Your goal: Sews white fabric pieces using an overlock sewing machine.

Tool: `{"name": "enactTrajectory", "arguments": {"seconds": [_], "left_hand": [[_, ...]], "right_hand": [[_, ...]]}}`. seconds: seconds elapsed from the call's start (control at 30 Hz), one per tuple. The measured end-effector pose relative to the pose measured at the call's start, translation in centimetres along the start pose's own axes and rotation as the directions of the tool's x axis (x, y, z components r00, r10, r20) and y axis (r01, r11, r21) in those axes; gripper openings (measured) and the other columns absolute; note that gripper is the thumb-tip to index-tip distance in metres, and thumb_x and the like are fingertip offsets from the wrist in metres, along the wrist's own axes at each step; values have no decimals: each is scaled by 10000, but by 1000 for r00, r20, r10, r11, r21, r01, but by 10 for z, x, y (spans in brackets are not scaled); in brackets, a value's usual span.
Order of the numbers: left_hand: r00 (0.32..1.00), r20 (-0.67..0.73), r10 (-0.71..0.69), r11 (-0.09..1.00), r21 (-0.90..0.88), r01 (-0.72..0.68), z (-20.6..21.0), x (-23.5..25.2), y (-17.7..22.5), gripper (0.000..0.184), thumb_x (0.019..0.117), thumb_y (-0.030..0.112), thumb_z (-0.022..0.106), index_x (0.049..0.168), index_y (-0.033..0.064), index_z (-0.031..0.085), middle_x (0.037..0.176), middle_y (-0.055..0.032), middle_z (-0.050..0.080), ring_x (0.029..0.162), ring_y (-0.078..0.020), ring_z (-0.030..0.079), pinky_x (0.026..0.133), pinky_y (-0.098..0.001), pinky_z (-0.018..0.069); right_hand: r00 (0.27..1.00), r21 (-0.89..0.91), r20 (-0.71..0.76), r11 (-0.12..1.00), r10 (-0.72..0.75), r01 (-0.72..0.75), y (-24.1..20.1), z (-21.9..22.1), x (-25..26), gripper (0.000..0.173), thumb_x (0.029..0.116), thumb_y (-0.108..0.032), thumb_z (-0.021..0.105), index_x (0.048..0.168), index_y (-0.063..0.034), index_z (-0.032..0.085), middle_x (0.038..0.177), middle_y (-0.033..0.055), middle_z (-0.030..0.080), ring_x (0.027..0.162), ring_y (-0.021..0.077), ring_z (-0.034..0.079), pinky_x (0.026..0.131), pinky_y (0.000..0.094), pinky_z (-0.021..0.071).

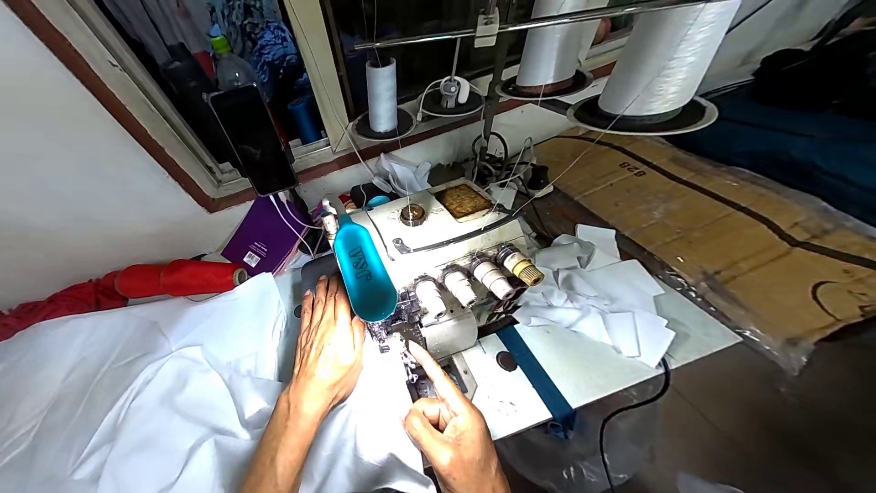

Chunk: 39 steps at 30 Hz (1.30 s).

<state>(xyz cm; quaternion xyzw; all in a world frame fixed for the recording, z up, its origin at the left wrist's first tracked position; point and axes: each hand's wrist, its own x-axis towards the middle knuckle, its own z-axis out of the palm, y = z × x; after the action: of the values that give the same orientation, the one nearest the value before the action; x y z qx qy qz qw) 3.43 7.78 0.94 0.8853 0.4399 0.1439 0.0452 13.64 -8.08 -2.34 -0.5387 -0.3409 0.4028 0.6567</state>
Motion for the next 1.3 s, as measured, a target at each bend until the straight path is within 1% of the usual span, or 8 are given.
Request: {"name": "enactTrajectory", "arguments": {"seconds": [0.3, 0.57, 0.77, 0.97, 1.1, 1.17, 1.23, 1.3], "left_hand": [[995, -89, 53, 998, -14, -54, 4, -2, -5, 572, 1023, 304, 360, 1444, -45, 528, 1527, -235, 493, 1488, -387, 383, 1236, -566, 227], [988, -136, 74, 996, -37, -80, 6, 1, -11, 513, 998, 290, 412, 1365, -13, 604, 1486, -218, 541, 1461, -393, 422, 1213, -588, 272], [994, -105, 34, 997, -68, -41, 2, 6, -11, 576, 1013, 314, 414, 1466, -28, 510, 1542, -193, 492, 1486, -346, 399, 1224, -576, 258], [959, -270, 83, 993, -58, -102, 7, 0, -16, 520, 1019, 278, 454, 1406, -50, 569, 1446, -196, 589, 1373, -347, 542, 1166, -564, 366], [957, -276, 83, 994, -48, -100, 9, 3, -18, 470, 1023, 241, 457, 1380, -29, 601, 1420, -179, 614, 1339, -326, 575, 1158, -540, 380], [919, -371, 133, 988, -21, -152, 10, 2, -20, 426, 1031, 221, 454, 1318, -25, 651, 1372, -172, 651, 1293, -323, 616, 1130, -553, 418], [873, -452, 182, 978, -10, -209, 6, -12, -22, 396, 1027, 205, 466, 1269, -15, 688, 1363, -158, 661, 1292, -310, 620, 1133, -547, 426], [842, -504, 193, 971, -26, -239, -4, -43, -14, 368, 990, 197, 511, 1208, -8, 725, 1321, -135, 690, 1269, -293, 639, 1120, -516, 460]], "right_hand": [[999, 23, -37, 999, 25, -24, 0, 2, -8, 740, 843, 67, 629, 1531, 71, 358, 597, -67, 603, 475, 10, 510, 486, 208, 475], [995, -5, -97, 1000, 25, -26, 0, 6, -11, 736, 830, 62, 644, 1523, 59, 393, 578, -49, 605, 458, 24, 509, 466, 221, 470], [991, -76, -135, 997, -15, 5, 4, 10, -11, 716, 823, 23, 662, 1501, 55, 435, 559, -66, 585, 441, 18, 480, 443, 219, 445], [980, -81, -200, 997, -14, -3, 11, 13, -14, 670, 830, -3, 673, 1477, 10, 500, 554, -51, 597, 425, 34, 484, 448, 224, 453], [973, -97, -227, 995, -33, 11, 14, 15, -13, 657, 822, -41, 692, 1457, -4, 526, 547, -61, 584, 424, 29, 484, 453, 224, 454], [973, -50, -227, 999, -30, 19, 15, 14, -15, 618, 849, -39, 691, 1446, -3, 532, 605, -30, 640, 471, 41, 545, 494, 231, 494], [984, 60, -178, 998, -14, 25, 19, 8, -22, 482, 926, -45, 638, 1391, 27, 534, 784, 33, 728, 646, 79, 674, 637, 255, 581], [996, 127, -93, 992, 2, 10, 28, 1, -34, 403, 950, -53, 537, 1340, 47, 528, 921, 56, 746, 807, 99, 713, 752, 280, 594]]}}
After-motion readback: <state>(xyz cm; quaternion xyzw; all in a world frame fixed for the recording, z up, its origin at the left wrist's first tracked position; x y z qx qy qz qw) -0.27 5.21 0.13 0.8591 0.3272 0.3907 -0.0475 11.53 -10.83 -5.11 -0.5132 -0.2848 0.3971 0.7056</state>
